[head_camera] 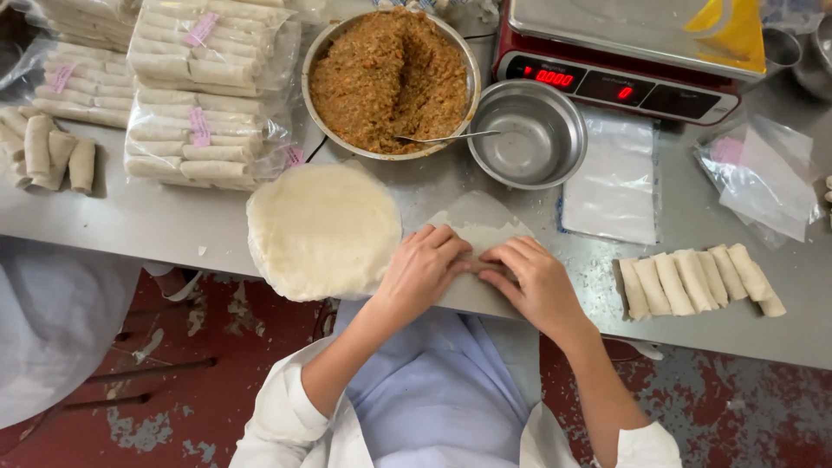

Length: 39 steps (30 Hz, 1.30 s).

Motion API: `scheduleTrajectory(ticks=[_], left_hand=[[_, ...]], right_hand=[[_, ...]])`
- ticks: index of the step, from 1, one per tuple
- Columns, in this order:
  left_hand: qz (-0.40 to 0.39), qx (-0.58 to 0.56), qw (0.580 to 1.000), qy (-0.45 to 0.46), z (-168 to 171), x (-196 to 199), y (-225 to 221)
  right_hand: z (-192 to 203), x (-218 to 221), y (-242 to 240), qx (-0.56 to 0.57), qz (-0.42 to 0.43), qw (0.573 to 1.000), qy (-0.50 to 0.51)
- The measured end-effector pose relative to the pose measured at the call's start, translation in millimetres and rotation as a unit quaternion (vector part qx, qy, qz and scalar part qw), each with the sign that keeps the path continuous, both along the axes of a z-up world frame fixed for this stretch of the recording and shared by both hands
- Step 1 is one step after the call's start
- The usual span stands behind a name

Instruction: A person is manually assembling food rolls by placing filling on a wrapper and rolling it up on a production table.

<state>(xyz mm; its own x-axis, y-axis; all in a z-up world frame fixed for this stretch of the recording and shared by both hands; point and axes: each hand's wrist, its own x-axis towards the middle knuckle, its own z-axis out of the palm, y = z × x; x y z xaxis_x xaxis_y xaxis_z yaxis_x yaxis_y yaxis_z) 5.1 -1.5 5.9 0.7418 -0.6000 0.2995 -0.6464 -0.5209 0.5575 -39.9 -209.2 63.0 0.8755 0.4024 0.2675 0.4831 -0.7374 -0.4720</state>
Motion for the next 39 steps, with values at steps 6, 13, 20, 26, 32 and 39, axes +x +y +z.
scheduleTrajectory(ticks=[6,13,20,26,32,39], left_hand=[[0.085,-0.004,0.986,-0.141,-15.4,-28.9,13.8],[0.128,0.06,0.974,-0.175,-8.3,-54.7,23.1],[0.132,0.088,0.968,-0.196,-8.0,-54.8,22.1],[0.121,0.108,0.959,-0.233,-9.3,-40.3,21.4],[0.036,0.041,0.997,-0.051,0.9,3.5,38.8],[0.093,0.058,0.971,-0.211,-25.1,-1.7,56.5]], right_hand=[[-36.8,-27.6,-16.7,-0.016,-0.114,0.982,-0.152],[-50.0,-61.6,8.9,-0.137,-0.185,0.959,-0.164],[-53.2,-58.2,13.4,-0.166,-0.201,0.952,-0.161],[-51.4,-48.4,11.9,-0.153,-0.194,0.958,-0.142],[-25.8,-20.2,-27.6,0.001,-0.114,0.993,-0.033],[-52.4,-29.9,-59.4,-0.161,-0.135,0.956,-0.203]])
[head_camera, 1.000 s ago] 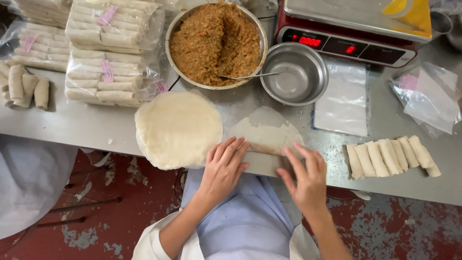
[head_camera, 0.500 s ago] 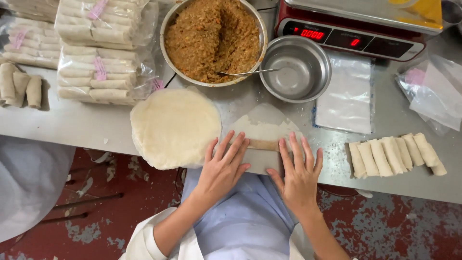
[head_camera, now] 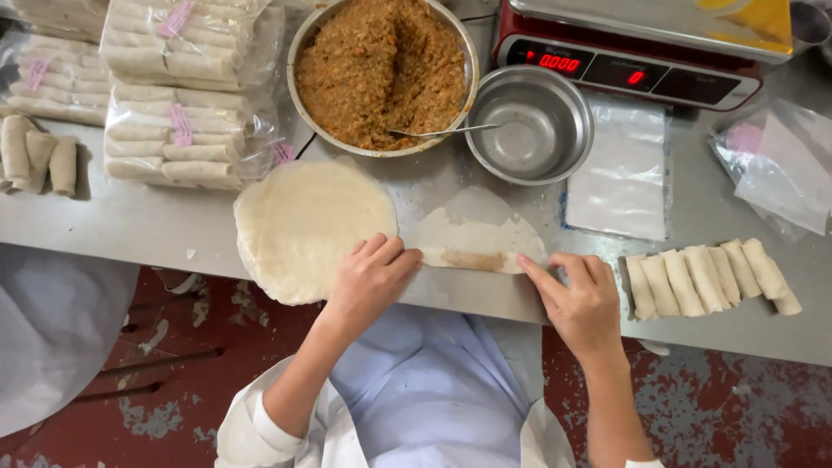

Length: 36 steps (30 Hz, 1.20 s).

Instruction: A person is manually assembling food rolls by placing filling on a wrapper and rolling it up on a production table.

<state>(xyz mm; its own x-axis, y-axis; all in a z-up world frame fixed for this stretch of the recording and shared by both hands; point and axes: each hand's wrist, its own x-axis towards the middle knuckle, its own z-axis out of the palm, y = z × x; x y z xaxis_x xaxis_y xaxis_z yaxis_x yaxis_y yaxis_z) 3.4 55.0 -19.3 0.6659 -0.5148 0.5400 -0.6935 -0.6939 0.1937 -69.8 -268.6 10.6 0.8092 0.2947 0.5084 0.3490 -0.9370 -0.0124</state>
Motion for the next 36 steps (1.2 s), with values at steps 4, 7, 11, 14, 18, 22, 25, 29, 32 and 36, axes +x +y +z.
scheduleTrajectory(ticks=[4,7,11,14,18,22,25,29,32,36], left_hand=[[-0.019,-0.006,0.995,-0.099,14.8,7.7,-17.4],[-0.068,-0.035,0.992,-0.101,38.4,8.0,-36.6],[-0.148,-0.045,0.987,-0.041,39.6,0.9,-51.5],[-0.135,-0.096,0.986,0.022,36.0,-2.8,-56.2],[-0.13,-0.136,0.977,0.105,25.7,-0.1,-55.7],[-0.163,-0.149,0.962,0.163,38.6,2.6,-53.3],[-0.171,-0.141,0.961,0.167,37.7,3.7,-52.9],[-0.154,-0.107,0.969,0.159,32.1,5.2,-53.8],[-0.148,-0.083,0.975,0.142,32.1,4.5,-55.0],[-0.151,-0.087,0.975,0.138,26.7,7.1,-53.9]], right_hand=[[-4.0,9.2,10.1,-0.062,0.021,0.993,-0.101],[-5.2,14.0,31.3,-0.031,0.034,0.994,-0.099],[23.4,9.8,72.6,0.145,0.058,0.988,0.0],[27.1,6.4,82.3,0.323,0.055,0.943,0.059],[38.3,12.7,83.0,0.338,0.034,0.938,0.065],[42.1,19.6,80.3,0.302,0.044,0.952,0.035],[41.8,21.2,79.8,0.29,0.057,0.955,0.039],[39.9,20.8,78.9,0.311,0.039,0.949,0.028],[32.1,18.9,80.1,0.33,0.032,0.943,0.011],[38.6,21.9,86.8,0.281,0.08,0.956,-0.004]])
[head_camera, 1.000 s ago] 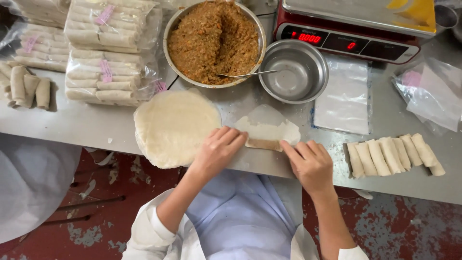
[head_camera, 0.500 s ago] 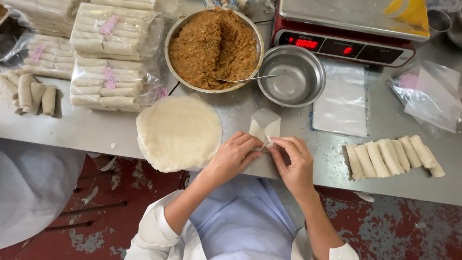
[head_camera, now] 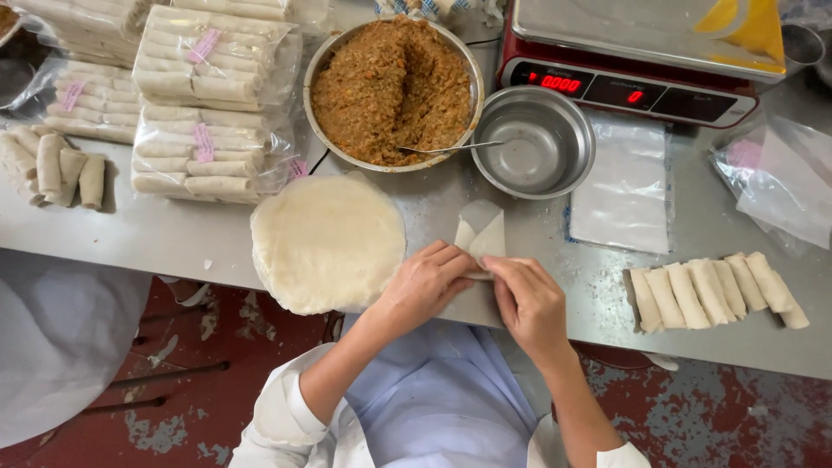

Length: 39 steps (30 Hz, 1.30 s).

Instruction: A person is manually assembling food rolls by placing filling on a wrapper and rolling it up on a production table.

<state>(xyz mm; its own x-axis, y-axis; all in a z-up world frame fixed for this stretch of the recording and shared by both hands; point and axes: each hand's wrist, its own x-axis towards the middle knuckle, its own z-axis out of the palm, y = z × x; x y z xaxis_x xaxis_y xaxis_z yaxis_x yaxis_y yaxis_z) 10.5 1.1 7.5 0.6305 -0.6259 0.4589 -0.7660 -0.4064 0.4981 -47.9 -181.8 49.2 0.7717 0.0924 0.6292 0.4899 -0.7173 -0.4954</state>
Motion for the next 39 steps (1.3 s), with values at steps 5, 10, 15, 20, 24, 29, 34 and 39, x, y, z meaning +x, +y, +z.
scheduleTrajectory(ticks=[5,10,15,20,24,29,34,39], left_hand=[[-0.004,-0.041,0.999,-0.007,22.4,0.1,5.3],[-0.002,0.007,0.999,-0.044,12.3,0.6,4.1],[0.017,0.04,0.999,0.004,9.3,4.0,-1.2],[0.081,0.037,0.996,0.009,5.3,10.8,-11.8],[0.113,0.049,0.992,-0.021,-10.6,16.9,-19.6],[0.108,0.108,0.982,-0.108,-9.3,13.8,-19.1],[0.124,0.15,0.965,-0.173,-18.9,14.7,-14.3],[0.131,0.147,0.968,-0.158,-18.3,21.8,-18.9]], right_hand=[[13.2,-0.4,-1.7,-0.046,0.052,0.996,0.053],[11.6,4.3,-15.4,-0.055,0.072,0.989,0.116],[18.4,19.8,-23.8,-0.023,0.083,0.981,0.175],[13.8,31.6,-26.6,-0.13,0.042,0.984,0.117],[8.4,31.5,-25.5,-0.145,0.023,0.987,0.073],[0.3,33.1,-26.8,-0.114,0.024,0.989,0.096],[9.3,30.5,-25.2,-0.133,0.022,0.984,0.113],[8.0,39.2,-30.7,-0.129,0.028,0.979,0.154]])
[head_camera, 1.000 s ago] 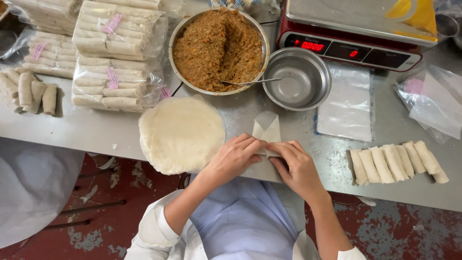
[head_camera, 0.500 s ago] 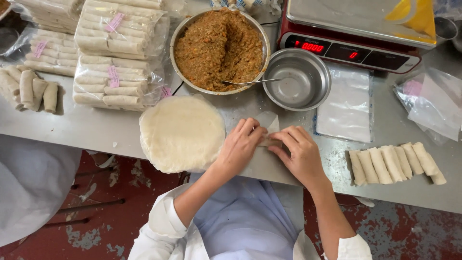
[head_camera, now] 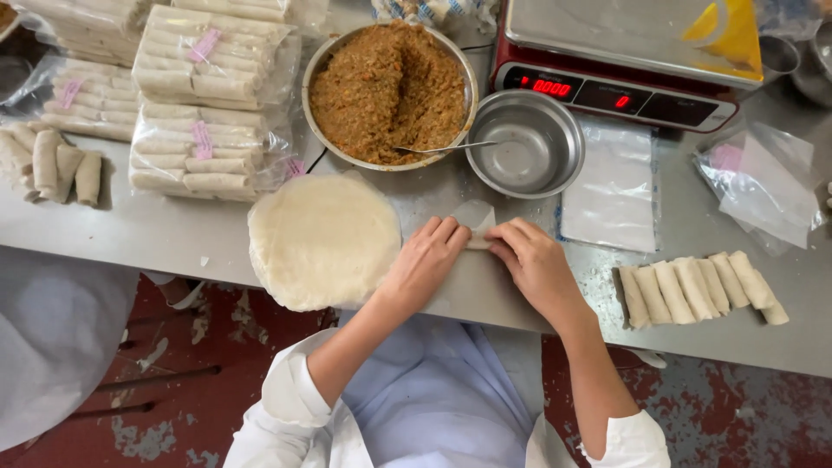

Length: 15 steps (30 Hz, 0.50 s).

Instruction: A person is manually assembling food rolls by placing filling on a wrapper and rolling it up on a production table.

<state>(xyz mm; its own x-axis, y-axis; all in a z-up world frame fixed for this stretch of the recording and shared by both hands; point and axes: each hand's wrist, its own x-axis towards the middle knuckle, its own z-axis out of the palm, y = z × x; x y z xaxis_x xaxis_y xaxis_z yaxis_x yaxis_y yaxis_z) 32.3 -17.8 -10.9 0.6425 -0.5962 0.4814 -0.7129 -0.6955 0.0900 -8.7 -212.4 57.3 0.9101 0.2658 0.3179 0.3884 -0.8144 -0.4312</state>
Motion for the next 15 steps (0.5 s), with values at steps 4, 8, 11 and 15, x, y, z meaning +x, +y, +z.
scheduleTrajectory(ticks=[4,8,11,15], left_hand=[[0.013,-0.057,0.997,0.043,1.3,11.7,-5.9],[0.04,-0.037,0.998,-0.001,1.9,14.0,-13.5],[0.003,-0.009,1.0,-0.007,-1.7,14.9,-5.2],[0.002,0.014,1.0,-0.011,-5.8,17.6,-1.4]], right_hand=[[-2.4,4.2,5.0,-0.015,-0.03,0.999,-0.026],[-18.3,7.4,6.0,-0.082,-0.062,0.992,-0.069],[-12.6,3.4,7.8,-0.092,-0.059,0.992,-0.055],[-19.8,7.3,2.2,-0.125,-0.04,0.99,-0.058]])
